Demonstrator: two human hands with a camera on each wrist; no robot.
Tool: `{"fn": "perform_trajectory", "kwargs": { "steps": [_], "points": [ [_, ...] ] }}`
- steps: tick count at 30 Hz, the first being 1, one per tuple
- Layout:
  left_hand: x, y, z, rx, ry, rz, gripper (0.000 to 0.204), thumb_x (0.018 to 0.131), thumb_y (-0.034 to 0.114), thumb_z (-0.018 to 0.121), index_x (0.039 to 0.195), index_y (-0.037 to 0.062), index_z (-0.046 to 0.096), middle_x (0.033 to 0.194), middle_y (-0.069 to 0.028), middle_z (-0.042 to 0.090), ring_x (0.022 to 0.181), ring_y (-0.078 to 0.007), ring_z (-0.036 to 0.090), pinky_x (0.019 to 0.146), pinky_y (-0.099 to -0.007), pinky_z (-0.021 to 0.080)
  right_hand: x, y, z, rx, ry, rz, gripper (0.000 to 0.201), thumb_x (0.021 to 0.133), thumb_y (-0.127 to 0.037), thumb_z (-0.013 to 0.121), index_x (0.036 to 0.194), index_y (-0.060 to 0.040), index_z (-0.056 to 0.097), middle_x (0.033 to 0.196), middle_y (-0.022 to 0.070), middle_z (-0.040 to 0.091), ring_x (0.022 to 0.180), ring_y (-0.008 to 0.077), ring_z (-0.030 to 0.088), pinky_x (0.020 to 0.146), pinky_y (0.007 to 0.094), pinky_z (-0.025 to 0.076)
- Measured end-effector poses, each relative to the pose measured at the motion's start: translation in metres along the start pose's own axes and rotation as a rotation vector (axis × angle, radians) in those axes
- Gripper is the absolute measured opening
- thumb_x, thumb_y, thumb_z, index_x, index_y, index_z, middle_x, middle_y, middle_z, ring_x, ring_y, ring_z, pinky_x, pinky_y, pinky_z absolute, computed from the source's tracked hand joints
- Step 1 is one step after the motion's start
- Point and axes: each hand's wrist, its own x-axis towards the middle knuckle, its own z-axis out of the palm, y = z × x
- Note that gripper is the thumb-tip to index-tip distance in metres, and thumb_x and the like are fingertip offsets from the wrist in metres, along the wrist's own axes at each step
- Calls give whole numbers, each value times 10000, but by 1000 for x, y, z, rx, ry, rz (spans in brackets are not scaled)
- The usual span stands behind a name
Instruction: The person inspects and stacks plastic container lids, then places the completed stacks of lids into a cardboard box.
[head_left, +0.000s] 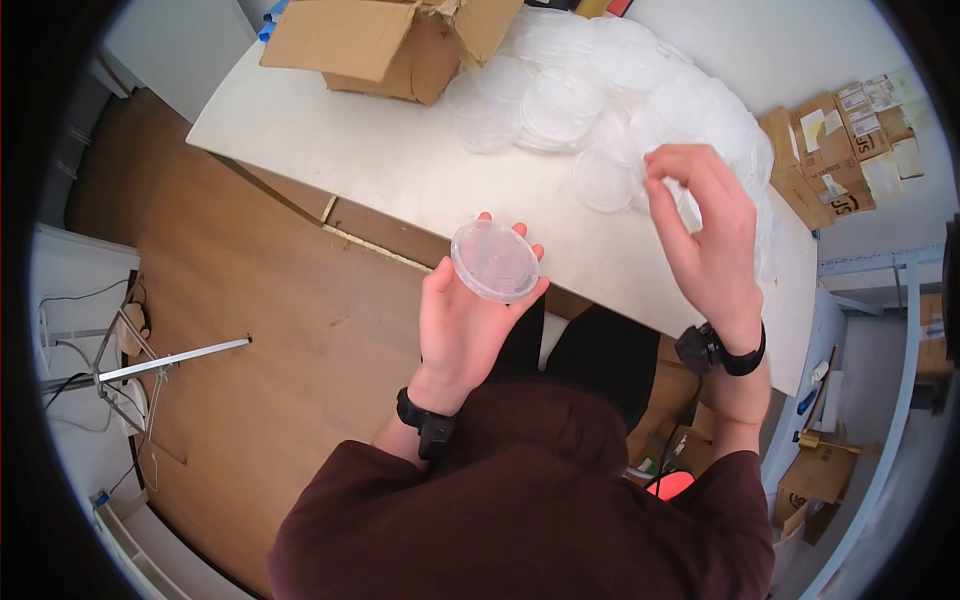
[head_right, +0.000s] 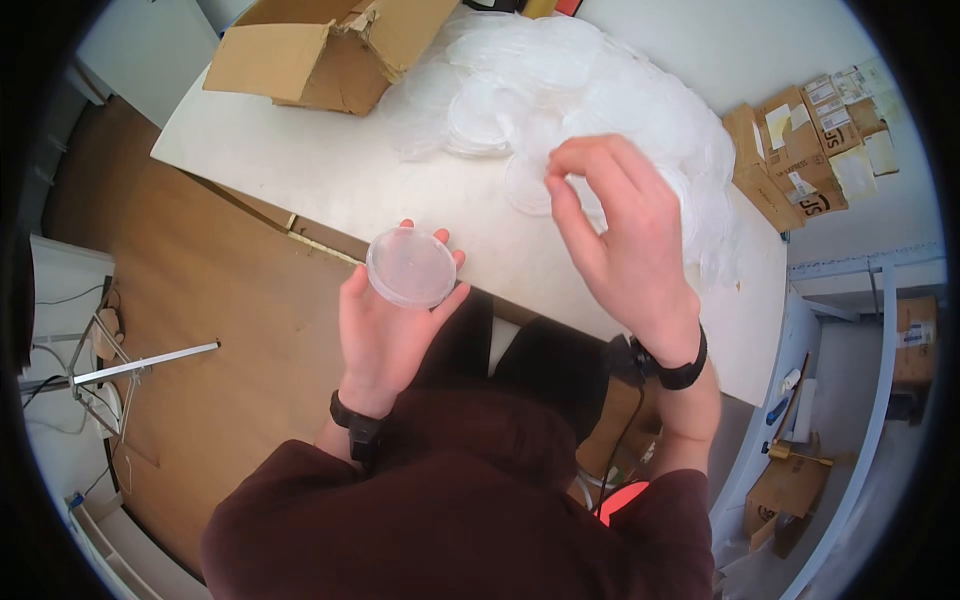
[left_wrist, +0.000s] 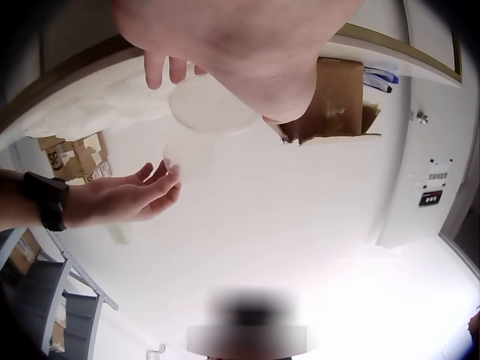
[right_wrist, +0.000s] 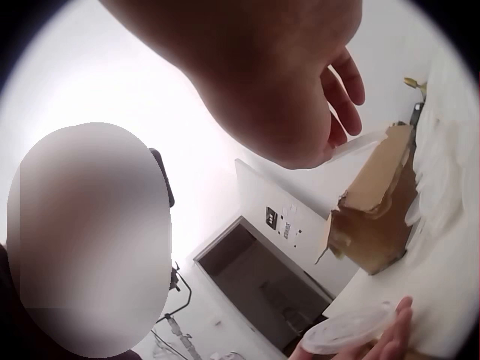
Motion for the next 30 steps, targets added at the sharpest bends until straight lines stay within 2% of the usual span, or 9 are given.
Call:
{"fn": "perform_trajectory", "kwargs": {
  "steps": [2,6,8,10,14,18,24,27,30],
  "points": [
    [1,-1,2,-38,31,-41,755,1135,600,531,1765,206,393,1807,-187,403,1652,-425,413,1350,-626,309,32,17,-9,-445,219,-295,82,1020,-66,767,1094,-41,742,1090,93,779,1002,296,730,832,394,590],
    [0,-2,-1,-103,-49,-51,737,1172,612,464,1766,182,393,1821,-203,382,1674,-432,382,1371,-611,281,98,64,-12,-621,253,-293,100,1030,-104,769,1112,-51,749,1107,88,790,1041,313,738,869,420,608],
    [-1,-1,-5,-221,-78,-82,760,1177,602,488,1764,130,387,1825,-214,378,1682,-431,372,1384,-585,272,119,90,-11,-692,224,-341,194,1044,-157,765,1219,-73,758,1153,110,786,1103,335,736,926,449,614],
    [-2,6,1,-21,-43,-58,737,1184,551,498,1770,123,371,1806,-193,415,1666,-404,412,1372,-583,315,113,92,-12,-622,223,-286,259,1045,-174,768,1284,-76,749,1198,124,780,1142,352,726,961,460,610],
    [14,20,9,258,-27,-53,681,1165,378,575,1753,89,388,1701,-149,553,1575,-326,537,1293,-526,442,47,59,-22,-417,141,-192,418,1045,-208,777,1435,-74,709,1322,167,756,1230,392,701,1040,481,595],
    [56,35,54,480,9,-14,565,1147,308,602,1662,94,505,1558,-89,635,1416,-240,627,1150,-443,512,-42,23,-28,-148,48,-58,389,969,-96,833,1343,-33,748,1325,177,757,1233,389,708,1043,456,591],
    [201,57,112,509,-139,110,405,1144,278,687,1496,101,596,1442,-77,668,1347,-204,640,1109,-397,547,-154,37,-21,83,178,250,282,968,-15,794,1250,2,786,1239,180,794,1160,359,758,1046,436,595],
    [230,60,125,439,-141,147,458,1159,269,667,1536,52,522,1585,-165,575,1449,-284,603,1211,-470,543,-195,43,-24,237,341,480,259,983,19,759,1240,14,791,1216,164,810,1124,311,774,1039,403,592],
    [191,53,125,327,16,158,643,1173,272,631,1669,4,322,1778,-274,297,1606,-418,466,1337,-583,445,-222,54,-29,227,482,563,241,1001,27,739,1236,18,791,1218,147,811,1102,259,768,1027,369,586]
  ]
}}
